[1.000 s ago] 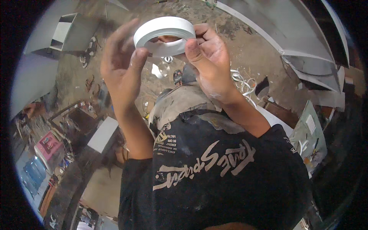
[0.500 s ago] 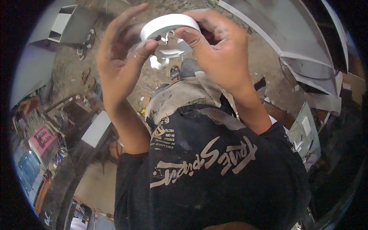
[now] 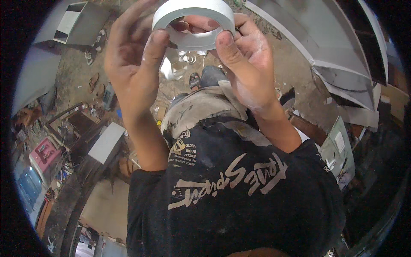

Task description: The person winds a length of white tape into a small coil by hand.

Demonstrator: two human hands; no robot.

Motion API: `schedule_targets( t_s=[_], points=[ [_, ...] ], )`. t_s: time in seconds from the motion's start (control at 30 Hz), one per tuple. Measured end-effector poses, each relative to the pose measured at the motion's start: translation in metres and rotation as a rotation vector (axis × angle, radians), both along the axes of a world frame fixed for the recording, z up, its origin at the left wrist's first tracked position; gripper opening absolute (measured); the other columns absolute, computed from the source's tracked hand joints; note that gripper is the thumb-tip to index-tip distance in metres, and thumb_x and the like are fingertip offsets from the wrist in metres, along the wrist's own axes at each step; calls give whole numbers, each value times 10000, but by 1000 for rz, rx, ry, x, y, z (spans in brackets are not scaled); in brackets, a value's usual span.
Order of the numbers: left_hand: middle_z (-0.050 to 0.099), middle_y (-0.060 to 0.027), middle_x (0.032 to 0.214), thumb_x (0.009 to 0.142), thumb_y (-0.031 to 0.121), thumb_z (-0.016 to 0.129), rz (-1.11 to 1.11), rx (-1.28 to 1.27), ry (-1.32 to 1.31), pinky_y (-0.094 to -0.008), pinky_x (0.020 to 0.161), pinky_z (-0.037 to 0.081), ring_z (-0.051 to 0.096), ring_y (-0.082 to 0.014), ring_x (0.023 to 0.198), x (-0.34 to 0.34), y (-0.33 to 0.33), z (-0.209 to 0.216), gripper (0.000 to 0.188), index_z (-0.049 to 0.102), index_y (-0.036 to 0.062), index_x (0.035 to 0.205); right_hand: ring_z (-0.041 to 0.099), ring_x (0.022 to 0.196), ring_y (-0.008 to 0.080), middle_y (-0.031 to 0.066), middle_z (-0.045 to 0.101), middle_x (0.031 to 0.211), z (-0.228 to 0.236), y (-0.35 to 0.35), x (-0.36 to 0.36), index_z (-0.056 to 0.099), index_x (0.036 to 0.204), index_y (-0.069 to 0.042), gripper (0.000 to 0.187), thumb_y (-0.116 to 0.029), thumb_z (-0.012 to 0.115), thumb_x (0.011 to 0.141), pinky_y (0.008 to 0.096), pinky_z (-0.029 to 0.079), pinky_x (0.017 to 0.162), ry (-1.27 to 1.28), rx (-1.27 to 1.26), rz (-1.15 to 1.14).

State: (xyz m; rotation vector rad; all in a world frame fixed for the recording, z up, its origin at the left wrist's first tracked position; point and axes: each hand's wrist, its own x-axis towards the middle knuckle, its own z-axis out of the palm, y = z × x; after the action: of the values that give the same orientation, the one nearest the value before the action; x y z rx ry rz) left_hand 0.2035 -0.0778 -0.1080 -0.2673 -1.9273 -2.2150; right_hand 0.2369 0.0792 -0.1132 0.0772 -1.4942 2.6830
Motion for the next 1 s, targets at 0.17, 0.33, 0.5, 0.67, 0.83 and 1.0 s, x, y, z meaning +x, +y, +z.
schedule_targets(
  t_s=[0.17, 0.33, 0.5, 0.67, 0.83, 1.0],
  points=[
    [565, -160, 1249, 827, 292, 762, 51, -98, 78, -365, 918, 503, 593, -250, 1089, 4, 2, -2, 608, 510, -32, 1275, 641, 980, 211, 124, 662, 1057, 38, 18, -13, 533, 1221, -42, 485, -223, 761, 833, 326, 514, 885, 192, 790, 46],
    [600, -153, 1215, 852, -44, 621, -236, 27, 81, -316, 836, 531, 644, -195, 959, 3, -6, 5, 465, 487, -21, 1296, 635, 855, 167, 104, 660, 943, 17, 15, -11, 610, 1061, -17, 350, -101, 770, 761, 293, 505, 778, 145, 1073, -43],
    [607, -142, 1193, 818, -83, 589, -270, -129, 63, -334, 878, 526, 640, -195, 1015, 1, -16, 10, 533, 475, 24, 1327, 614, 937, 156, 72, 633, 1012, 31, 10, -2, 585, 1089, -17, 508, -36, 833, 646, 305, 497, 822, 92, 952, -6],
    [613, -163, 1188, 800, -120, 542, -282, -168, 144, -343, 894, 535, 654, -236, 1030, 8, -20, 12, 586, 447, 23, 1361, 617, 968, 171, 94, 637, 1023, 41, 2, -4, 573, 1101, -4, 493, -5, 810, 669, 314, 495, 854, 38, 1040, 39],
    [652, -171, 1128, 772, -102, 529, -299, -356, 107, -362, 876, 528, 665, -289, 1037, 8, -31, 16, 639, 429, 36, 1388, 670, 864, 244, 133, 672, 934, 61, -4, -11, 620, 1071, -5, 346, -69, 753, 758, 340, 511, 766, 238, 1173, 99],
    [650, -169, 1141, 782, -75, 600, -340, -291, 124, -352, 836, 528, 660, -236, 987, 4, -29, 3, 673, 396, 44, 1412, 686, 751, 270, 158, 689, 861, 66, 15, -16, 666, 1020, -12, 236, -104, 709, 807, 333, 513, 673, 267, 1315, 216]
  ],
)
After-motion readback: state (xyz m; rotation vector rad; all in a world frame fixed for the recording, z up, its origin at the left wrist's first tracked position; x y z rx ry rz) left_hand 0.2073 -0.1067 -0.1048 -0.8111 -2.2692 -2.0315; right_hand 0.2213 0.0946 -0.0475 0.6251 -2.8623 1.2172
